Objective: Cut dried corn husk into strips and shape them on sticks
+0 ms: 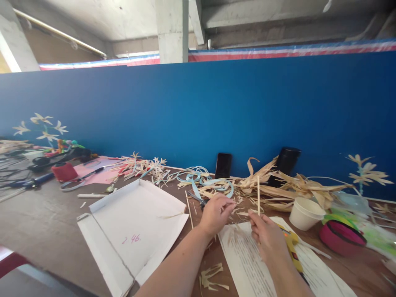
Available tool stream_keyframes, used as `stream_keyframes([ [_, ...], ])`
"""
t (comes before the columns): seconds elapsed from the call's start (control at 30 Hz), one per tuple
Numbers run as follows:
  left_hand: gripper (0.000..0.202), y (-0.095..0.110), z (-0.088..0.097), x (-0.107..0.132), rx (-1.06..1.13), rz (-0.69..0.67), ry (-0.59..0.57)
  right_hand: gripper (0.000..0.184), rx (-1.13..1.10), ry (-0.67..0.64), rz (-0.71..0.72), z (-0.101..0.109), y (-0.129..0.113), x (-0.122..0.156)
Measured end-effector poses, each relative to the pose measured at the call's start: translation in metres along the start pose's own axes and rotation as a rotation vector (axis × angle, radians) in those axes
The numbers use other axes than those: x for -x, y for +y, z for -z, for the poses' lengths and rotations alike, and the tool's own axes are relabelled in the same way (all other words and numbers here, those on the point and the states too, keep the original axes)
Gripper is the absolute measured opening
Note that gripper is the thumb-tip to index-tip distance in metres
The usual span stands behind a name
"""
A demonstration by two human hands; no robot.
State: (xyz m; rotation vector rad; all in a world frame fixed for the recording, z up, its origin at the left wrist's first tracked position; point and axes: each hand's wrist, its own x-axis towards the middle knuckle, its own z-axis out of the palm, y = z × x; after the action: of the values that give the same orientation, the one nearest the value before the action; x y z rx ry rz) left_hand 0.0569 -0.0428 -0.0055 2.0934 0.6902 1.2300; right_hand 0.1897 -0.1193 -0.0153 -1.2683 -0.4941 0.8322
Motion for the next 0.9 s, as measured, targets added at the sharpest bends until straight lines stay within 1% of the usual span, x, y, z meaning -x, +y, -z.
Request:
stream_keyframes([
  [0.07,0.023,0.0014,0.0014,0.0006,-0.122,-0.153,0.04,0.036,-0.003,0.017,0.004,0.0011,0.0005,-0.0008],
  [0.13,0.023,0.0018,0.0015,0.0013,-0.229,-0.261,0.007,0.038,-0.019,0.023,-0.001,0.0013,0.0003,-0.0008],
  [0.23,0.024,0.0008,0.0001,0.002,-0.36,-0.366,-0.057,0.04,-0.053,0.024,-0.007,-0.0001,-0.0007,0.0],
  [0.3,0.022,0.0003,-0.0007,0.0021,-0.424,-0.409,-0.066,0.04,-0.072,0.02,-0.004,-0.0013,-0.0014,0.001],
  [0.5,0.021,0.0034,-0.0009,0.0028,-0.553,-0.5,-0.051,0.039,-0.08,-0.023,0.002,-0.0025,-0.0025,0.0058],
  [0.63,0.021,0.0037,-0.0012,0.0032,-0.594,-0.522,-0.044,0.037,-0.102,-0.027,-0.003,-0.0019,-0.0036,0.0074],
  [0.8,0.023,0.0033,-0.0006,0.0031,-0.582,-0.517,-0.039,0.038,-0.137,-0.021,-0.029,-0.003,-0.0057,0.0074],
  [0.9,0.023,0.0038,-0.0011,0.0036,-0.52,-0.491,-0.041,0.039,-0.147,-0.031,-0.033,-0.0036,-0.006,0.007],
])
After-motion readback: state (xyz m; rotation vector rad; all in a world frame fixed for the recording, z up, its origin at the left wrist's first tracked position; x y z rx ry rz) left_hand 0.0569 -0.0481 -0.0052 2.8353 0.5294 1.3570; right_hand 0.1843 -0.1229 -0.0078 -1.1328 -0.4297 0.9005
